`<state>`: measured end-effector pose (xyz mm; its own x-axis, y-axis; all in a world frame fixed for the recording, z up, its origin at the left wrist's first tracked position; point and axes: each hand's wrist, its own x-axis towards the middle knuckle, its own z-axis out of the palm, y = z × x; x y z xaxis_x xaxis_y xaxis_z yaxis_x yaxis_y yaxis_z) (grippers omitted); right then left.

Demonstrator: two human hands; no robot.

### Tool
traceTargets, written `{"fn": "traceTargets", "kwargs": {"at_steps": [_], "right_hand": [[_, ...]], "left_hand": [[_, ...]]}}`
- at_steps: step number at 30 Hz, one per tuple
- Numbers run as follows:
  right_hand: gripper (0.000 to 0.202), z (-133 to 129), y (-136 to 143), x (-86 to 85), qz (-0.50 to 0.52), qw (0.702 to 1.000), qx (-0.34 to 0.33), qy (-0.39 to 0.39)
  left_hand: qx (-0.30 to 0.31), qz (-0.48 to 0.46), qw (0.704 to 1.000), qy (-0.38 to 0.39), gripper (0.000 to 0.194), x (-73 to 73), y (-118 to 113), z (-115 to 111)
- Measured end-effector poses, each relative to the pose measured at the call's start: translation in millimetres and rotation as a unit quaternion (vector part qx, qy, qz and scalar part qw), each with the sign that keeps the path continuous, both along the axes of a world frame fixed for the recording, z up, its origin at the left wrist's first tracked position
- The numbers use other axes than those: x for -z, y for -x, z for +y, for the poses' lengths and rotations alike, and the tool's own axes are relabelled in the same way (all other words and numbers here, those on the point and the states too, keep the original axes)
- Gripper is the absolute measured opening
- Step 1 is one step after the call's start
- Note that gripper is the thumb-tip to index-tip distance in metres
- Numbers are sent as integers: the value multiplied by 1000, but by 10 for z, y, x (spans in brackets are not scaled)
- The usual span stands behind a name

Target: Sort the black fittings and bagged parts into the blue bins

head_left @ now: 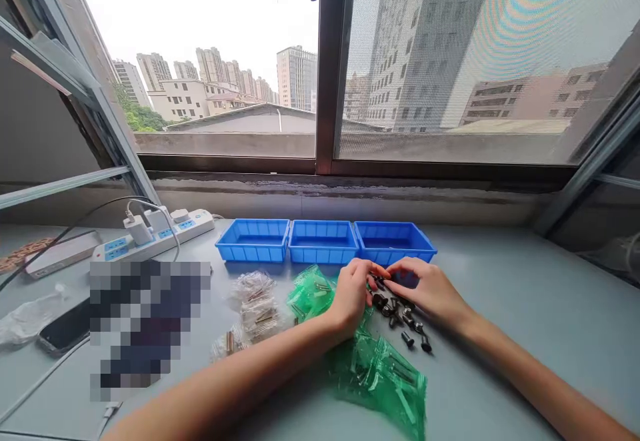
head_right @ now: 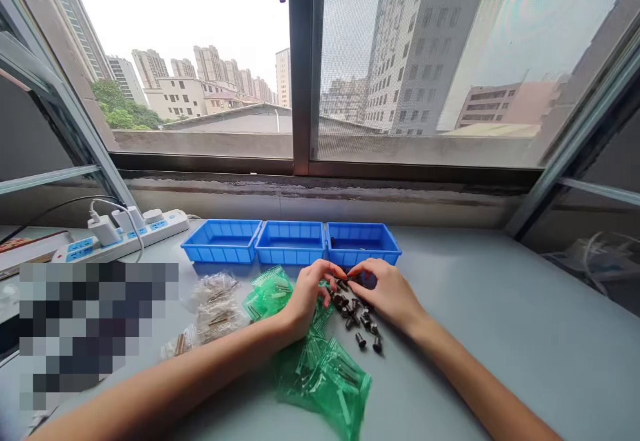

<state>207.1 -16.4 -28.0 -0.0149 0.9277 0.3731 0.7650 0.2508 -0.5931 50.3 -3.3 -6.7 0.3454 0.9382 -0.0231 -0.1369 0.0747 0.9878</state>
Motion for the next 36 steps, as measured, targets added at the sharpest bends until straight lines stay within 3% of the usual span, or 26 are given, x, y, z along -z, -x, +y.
{"fn": "traceTargets", "kwargs": {"at_steps": [12, 25, 30, 36], "right_hand": [[28, -70, 74, -188, 96, 985, 26, -142], [11, -159, 144, -192, 42, 959, -62, -273], [7, -156, 135, -167, 20, 950, -101, -295], [9, -138, 141, -169, 27, 948, -102, -300]], "left_hand": [[-4, -2, 1000, -27, 29, 47, -22, 36], [6, 4, 999, -32, 43, 64, -25, 16], [10, 18, 999, -38, 48, 63, -10, 11], [8, 39, 997, -63, 49, 64, 5, 18]]}}
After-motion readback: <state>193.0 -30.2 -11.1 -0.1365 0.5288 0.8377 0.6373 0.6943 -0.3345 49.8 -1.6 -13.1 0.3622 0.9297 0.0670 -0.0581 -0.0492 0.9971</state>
